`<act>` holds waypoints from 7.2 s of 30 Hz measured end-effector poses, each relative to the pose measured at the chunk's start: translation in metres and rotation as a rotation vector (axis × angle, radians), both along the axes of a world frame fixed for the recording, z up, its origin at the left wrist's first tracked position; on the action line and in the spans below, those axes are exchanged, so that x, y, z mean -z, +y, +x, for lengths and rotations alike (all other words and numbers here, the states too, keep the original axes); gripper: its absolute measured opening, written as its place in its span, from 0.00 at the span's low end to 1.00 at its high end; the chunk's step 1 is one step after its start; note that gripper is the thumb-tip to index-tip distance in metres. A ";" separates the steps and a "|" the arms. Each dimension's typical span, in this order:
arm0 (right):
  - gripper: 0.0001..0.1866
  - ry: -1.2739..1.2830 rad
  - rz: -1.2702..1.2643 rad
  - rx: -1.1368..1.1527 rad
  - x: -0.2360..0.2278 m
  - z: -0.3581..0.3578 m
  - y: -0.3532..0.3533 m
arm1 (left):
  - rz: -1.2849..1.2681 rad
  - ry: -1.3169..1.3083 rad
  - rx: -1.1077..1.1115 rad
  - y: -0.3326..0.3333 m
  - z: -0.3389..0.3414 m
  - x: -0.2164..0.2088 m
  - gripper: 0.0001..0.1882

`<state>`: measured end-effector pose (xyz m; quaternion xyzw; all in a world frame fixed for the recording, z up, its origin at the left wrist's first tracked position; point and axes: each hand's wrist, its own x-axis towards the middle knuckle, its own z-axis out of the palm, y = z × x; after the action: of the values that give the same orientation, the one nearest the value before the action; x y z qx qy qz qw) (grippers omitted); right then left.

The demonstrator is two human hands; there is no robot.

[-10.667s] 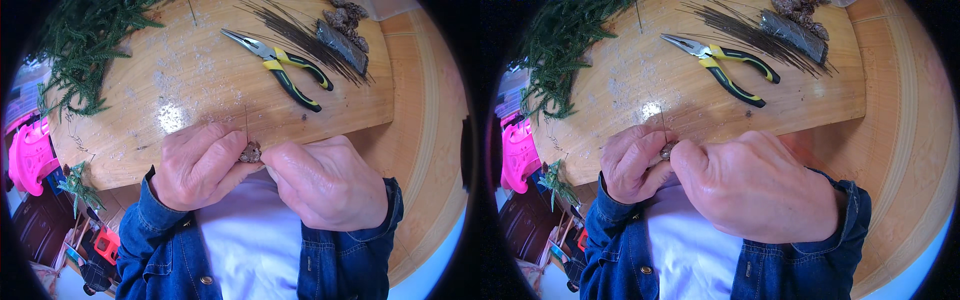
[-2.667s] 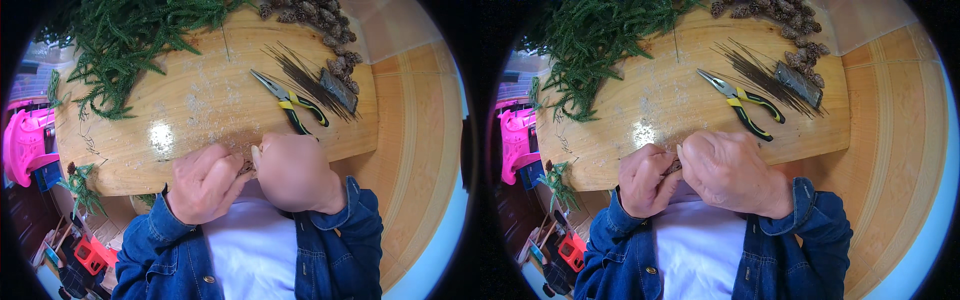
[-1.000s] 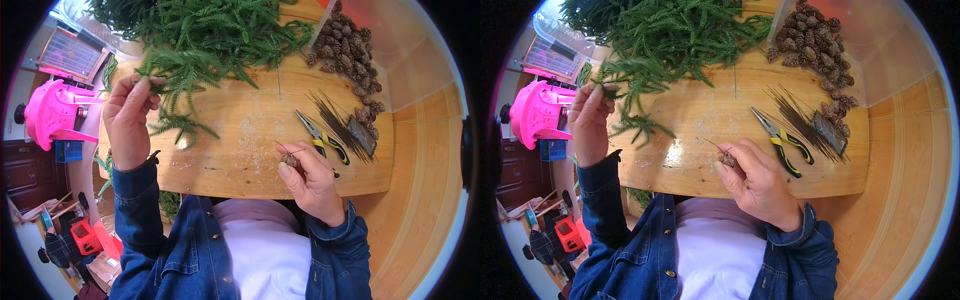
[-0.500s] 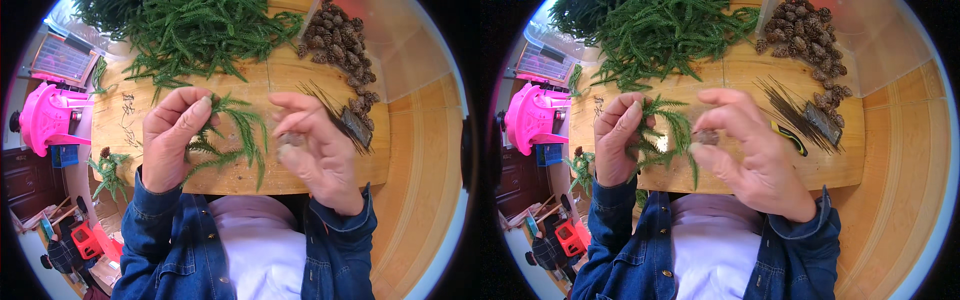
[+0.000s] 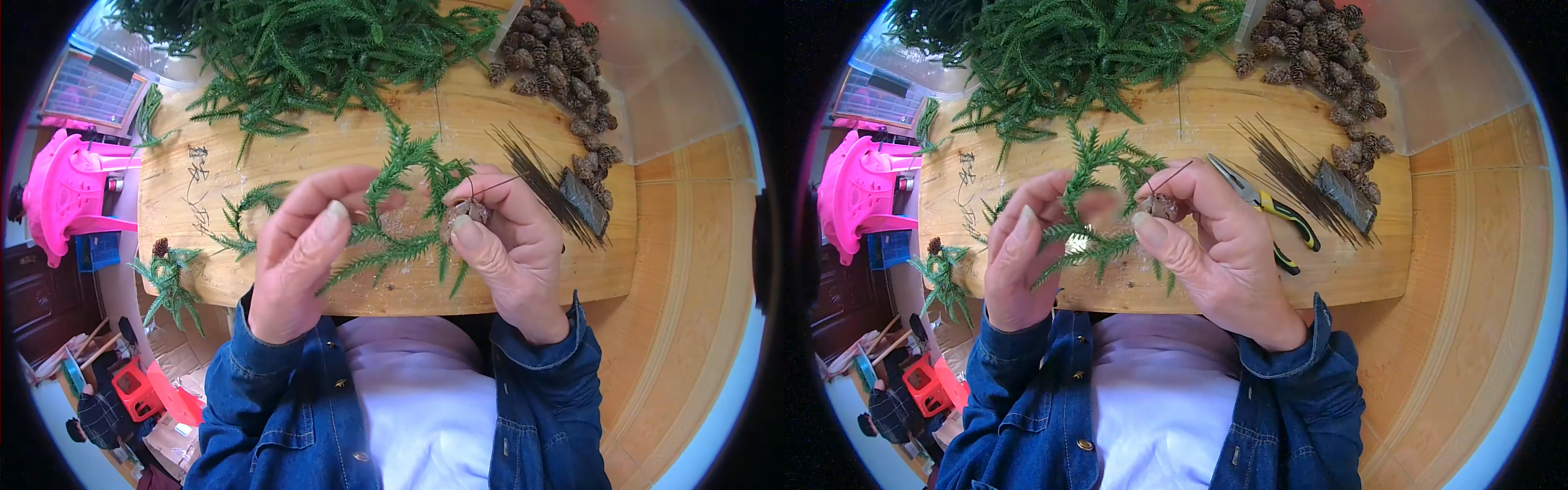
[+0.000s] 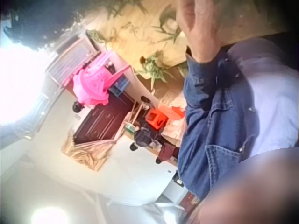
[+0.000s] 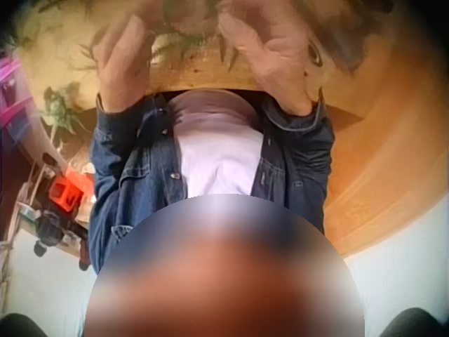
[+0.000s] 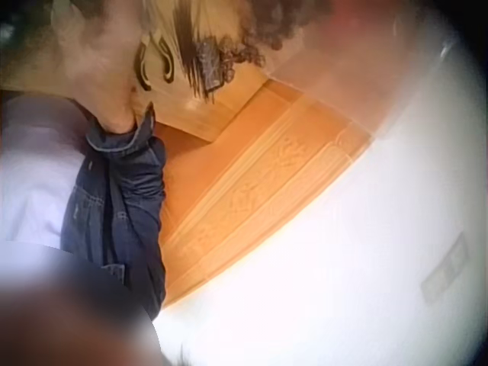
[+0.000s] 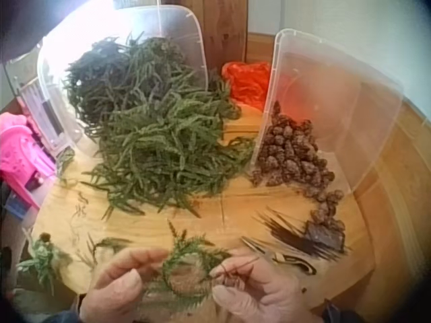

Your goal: Assembling small decorative wreaths using pine branches, pinecones, and wire.

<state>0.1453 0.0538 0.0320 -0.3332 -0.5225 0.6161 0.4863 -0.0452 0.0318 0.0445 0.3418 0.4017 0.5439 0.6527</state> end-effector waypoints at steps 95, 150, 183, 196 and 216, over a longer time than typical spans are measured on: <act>0.25 -0.604 0.229 0.057 0.008 -0.004 -0.028 | 0.480 0.694 -0.042 -0.020 0.019 0.033 0.08; 0.07 -0.520 0.681 -0.234 -0.005 0.008 0.011 | -0.206 0.095 0.519 0.000 0.000 0.015 0.07; 0.09 -0.416 0.631 -0.591 -0.011 0.012 0.030 | -0.024 0.067 0.540 -0.011 -0.013 0.029 0.07; 0.09 -0.533 0.806 -0.528 0.005 0.010 0.029 | 0.082 0.336 0.536 -0.011 -0.012 0.031 0.07; 0.09 -0.740 0.671 -0.294 -0.001 0.003 0.014 | 0.600 1.027 0.094 -0.016 0.012 0.025 0.09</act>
<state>0.1486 0.0678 0.0334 -0.2775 -0.8695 0.3173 0.2576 -0.0332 0.0161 0.0194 0.7479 0.4791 0.3694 0.2732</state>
